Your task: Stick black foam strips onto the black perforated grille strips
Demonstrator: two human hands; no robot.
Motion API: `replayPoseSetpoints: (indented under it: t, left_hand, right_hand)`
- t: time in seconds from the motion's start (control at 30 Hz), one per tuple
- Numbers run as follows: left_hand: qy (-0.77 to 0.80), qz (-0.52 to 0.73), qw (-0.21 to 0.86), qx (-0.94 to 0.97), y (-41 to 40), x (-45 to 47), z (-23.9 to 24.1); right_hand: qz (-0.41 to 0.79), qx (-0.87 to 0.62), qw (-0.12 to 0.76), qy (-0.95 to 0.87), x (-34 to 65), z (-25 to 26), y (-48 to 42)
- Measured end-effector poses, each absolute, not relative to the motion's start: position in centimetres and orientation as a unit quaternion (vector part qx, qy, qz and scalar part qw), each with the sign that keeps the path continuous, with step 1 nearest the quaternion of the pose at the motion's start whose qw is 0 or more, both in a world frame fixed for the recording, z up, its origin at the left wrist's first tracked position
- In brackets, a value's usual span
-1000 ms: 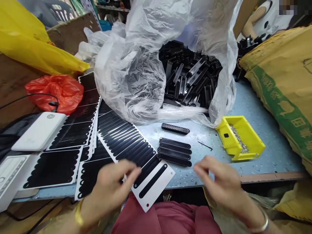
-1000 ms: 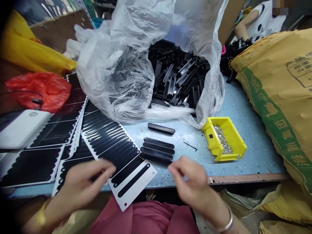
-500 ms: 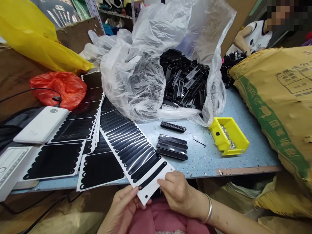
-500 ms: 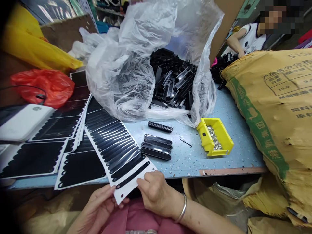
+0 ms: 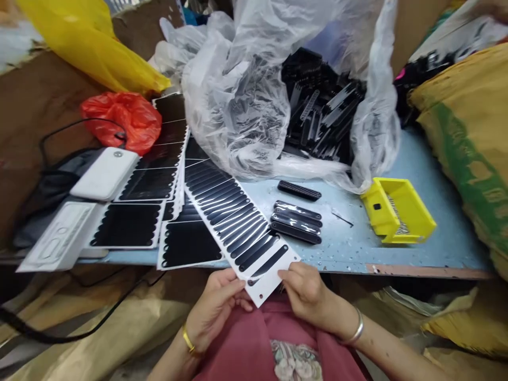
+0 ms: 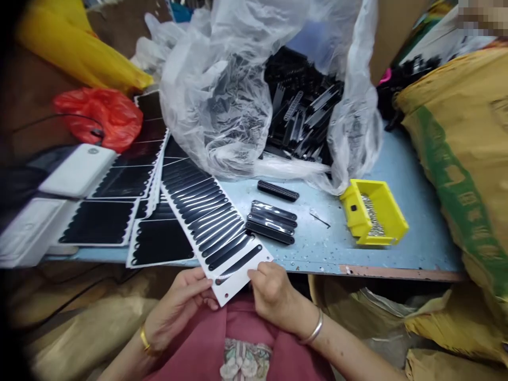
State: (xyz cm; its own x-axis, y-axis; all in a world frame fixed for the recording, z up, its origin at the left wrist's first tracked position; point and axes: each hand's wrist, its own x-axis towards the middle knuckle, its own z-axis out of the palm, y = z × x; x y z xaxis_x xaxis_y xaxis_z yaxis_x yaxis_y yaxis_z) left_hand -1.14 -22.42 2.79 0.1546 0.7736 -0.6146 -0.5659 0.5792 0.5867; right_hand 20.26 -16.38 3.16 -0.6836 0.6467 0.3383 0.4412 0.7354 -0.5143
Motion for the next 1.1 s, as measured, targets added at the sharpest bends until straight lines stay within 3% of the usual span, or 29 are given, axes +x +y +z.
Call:
replayPoseSetpoints:
  t: [0.23,0.67,0.83,0.97,1.1]
  left_hand:
    - [0.513,0.448,0.728,0.08,-22.5,-0.4,2.1]
    - [0.434,0.489,0.752,0.079,-21.8,0.4,3.1]
    - [0.488,0.466,0.734,0.079,-21.9,-0.1,2.6]
    - [0.542,0.464,0.697,0.073,-22.3,-0.7,2.4]
    - [0.573,0.46,0.673,0.077,-22.6,-1.0,1.9]
  right_hand:
    - [0.247,-0.353,0.298,-0.852,20.7,3.3,-15.9]
    - [0.401,-0.408,0.228,-0.787,15.0,3.4,-16.9]
    - [0.436,-0.433,0.26,-0.745,15.4,4.1,-16.1]
    - [0.575,-0.446,0.245,-0.64,19.3,6.4,-13.8]
    - [0.593,-0.497,0.359,-0.522,25.9,10.1,-9.7]
